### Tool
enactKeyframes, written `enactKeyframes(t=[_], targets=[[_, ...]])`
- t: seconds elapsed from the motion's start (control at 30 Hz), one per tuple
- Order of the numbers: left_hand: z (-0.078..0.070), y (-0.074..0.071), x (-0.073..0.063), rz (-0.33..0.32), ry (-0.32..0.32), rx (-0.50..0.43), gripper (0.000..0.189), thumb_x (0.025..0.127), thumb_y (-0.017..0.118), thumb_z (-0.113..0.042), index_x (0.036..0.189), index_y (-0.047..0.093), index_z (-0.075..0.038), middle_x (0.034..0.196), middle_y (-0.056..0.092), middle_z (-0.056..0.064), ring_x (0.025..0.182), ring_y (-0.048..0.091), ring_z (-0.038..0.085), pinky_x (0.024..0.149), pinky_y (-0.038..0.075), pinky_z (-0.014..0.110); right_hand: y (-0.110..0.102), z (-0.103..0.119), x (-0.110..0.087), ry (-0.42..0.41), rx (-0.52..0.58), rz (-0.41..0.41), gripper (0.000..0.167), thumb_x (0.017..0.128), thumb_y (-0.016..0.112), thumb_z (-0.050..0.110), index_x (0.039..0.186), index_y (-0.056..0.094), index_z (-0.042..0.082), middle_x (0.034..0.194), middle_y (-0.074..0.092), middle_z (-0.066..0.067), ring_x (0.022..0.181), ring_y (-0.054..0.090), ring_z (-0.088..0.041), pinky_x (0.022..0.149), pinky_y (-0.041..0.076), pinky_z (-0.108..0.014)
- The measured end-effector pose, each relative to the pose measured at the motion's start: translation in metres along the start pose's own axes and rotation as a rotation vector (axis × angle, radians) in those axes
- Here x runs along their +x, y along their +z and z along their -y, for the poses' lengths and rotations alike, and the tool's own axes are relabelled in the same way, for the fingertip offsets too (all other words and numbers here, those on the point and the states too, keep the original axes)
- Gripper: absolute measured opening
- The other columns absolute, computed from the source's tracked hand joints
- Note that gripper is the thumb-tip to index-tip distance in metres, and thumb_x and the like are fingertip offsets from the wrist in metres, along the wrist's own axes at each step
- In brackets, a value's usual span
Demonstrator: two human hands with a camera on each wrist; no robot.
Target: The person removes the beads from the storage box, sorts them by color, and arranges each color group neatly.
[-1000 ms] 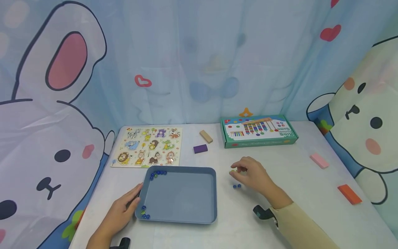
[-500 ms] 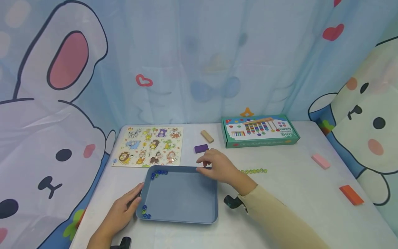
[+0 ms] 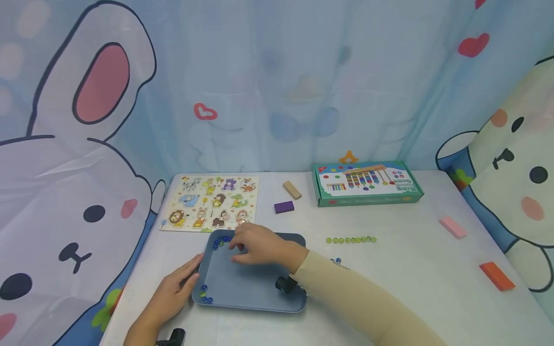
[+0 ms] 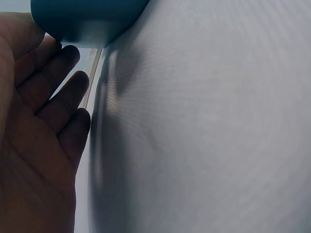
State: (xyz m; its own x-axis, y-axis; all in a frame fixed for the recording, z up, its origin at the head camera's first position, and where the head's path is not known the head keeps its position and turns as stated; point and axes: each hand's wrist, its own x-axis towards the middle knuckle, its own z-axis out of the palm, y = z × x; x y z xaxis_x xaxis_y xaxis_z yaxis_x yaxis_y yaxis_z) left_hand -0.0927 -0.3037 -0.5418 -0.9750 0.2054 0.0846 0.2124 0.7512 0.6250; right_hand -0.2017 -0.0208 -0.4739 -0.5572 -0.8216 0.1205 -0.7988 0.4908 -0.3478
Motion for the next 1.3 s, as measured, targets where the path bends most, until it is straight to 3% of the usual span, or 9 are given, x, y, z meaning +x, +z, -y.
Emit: enactKeyframes(t=[0.33,0.77,1.13,1.3], targets=[[0.002,0.001,0.001,0.002,0.022,-0.009,0.051,0.11,0.055,-0.034,0.158,0.048,-0.019,0.162,0.05,0.002,0.148,0.05,0.025,0.111,0.019,-0.002,0.03,0.027,0.031,-0.102,-0.018,0.095,0.028,0.095,0.077,0.041,0.115,0.081,0.022,0.086,0.064,0.012,0.082,0.05,-0.001,0.069,0.04,-0.01],[0.0,0.003,0.003,-0.016,0.048,-0.064,0.05,0.11,0.056,-0.028,0.157,0.049,-0.014,0.16,0.051,0.006,0.147,0.051,0.029,0.112,0.02,-0.002,0.071,0.037,0.044,-0.175,-0.068,0.186,0.023,0.093,0.077,0.044,0.108,0.081,0.027,0.082,0.058,0.016,0.077,0.048,0.002,0.065,0.036,-0.01],[0.002,0.002,0.002,-0.027,0.079,-0.067,0.049,0.11,0.056,-0.026,0.156,0.05,-0.011,0.16,0.052,0.009,0.146,0.051,0.031,0.113,0.02,-0.002,0.075,0.042,0.046,-0.231,-0.033,0.211,0.015,0.094,0.078,0.034,0.106,0.081,0.025,0.086,0.065,0.016,0.077,0.049,0.004,0.066,0.038,-0.007],[0.003,0.001,0.002,-0.02,0.052,-0.06,0.05,0.11,0.055,-0.029,0.157,0.049,-0.014,0.161,0.051,0.007,0.147,0.05,0.03,0.113,0.02,-0.002,0.072,0.039,0.044,-0.197,0.003,0.192,0.015,0.095,0.078,0.033,0.107,0.081,0.024,0.087,0.064,0.015,0.078,0.049,0.004,0.066,0.038,-0.006]])
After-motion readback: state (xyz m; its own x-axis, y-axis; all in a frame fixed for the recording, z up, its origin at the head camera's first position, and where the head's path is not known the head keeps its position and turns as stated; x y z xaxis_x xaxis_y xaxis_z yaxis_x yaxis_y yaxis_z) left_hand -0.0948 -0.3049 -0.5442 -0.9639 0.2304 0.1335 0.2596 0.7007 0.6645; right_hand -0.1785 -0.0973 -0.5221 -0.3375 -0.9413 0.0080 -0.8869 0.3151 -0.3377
